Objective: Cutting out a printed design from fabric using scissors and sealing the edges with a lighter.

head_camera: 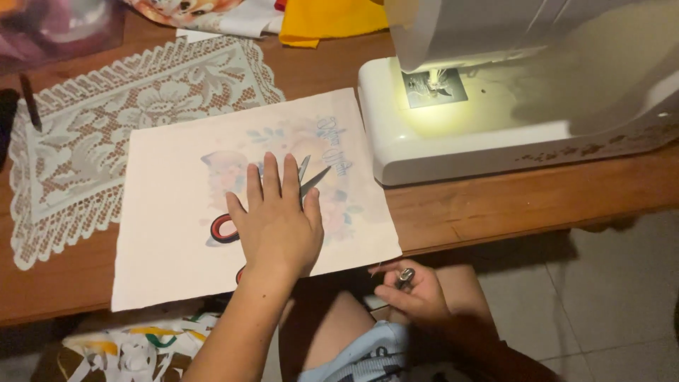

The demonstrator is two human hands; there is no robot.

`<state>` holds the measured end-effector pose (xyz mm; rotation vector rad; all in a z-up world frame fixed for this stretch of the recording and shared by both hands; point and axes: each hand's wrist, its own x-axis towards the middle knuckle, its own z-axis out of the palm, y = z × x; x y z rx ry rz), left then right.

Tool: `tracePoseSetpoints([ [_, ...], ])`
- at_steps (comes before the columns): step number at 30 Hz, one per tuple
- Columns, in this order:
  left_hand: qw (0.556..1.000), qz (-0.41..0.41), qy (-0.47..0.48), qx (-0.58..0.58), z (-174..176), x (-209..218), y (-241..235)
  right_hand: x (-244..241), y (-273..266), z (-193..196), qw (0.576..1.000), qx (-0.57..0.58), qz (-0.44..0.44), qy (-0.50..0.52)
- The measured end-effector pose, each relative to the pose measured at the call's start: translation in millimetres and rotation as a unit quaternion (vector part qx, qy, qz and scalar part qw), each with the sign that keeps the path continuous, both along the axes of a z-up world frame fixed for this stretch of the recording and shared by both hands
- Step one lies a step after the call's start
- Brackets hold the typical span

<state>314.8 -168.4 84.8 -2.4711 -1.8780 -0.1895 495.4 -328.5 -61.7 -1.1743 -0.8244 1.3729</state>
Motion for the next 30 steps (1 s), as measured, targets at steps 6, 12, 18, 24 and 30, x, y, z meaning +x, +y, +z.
tracePoseSetpoints([
  [6, 1.0, 0.017, -0.012, 0.001, -2, 5, -3, -10, 7, 0, 0.987, -0.008, -0.12, 0.102],
  [12, 1.0, 0.014, -0.022, 0.012, -3, 5, -4, -12, 4, 26, 0.987, -0.035, -0.136, 0.077],
  [18, 1.0, 0.015, -0.019, 0.017, 0, 5, -5, 0, -5, 33, 0.988, 0.001, -0.145, 0.042],
  [24, 1.0, 0.015, -0.012, 0.008, -1, 4, -5, 14, -6, 107, 0.94, -0.13, -0.128, -0.288],
  [30, 1.0, 0.007, -0.015, 0.006, 1, -1, -6, 14, -7, 118, 0.92, -0.211, -0.097, -0.315],
])
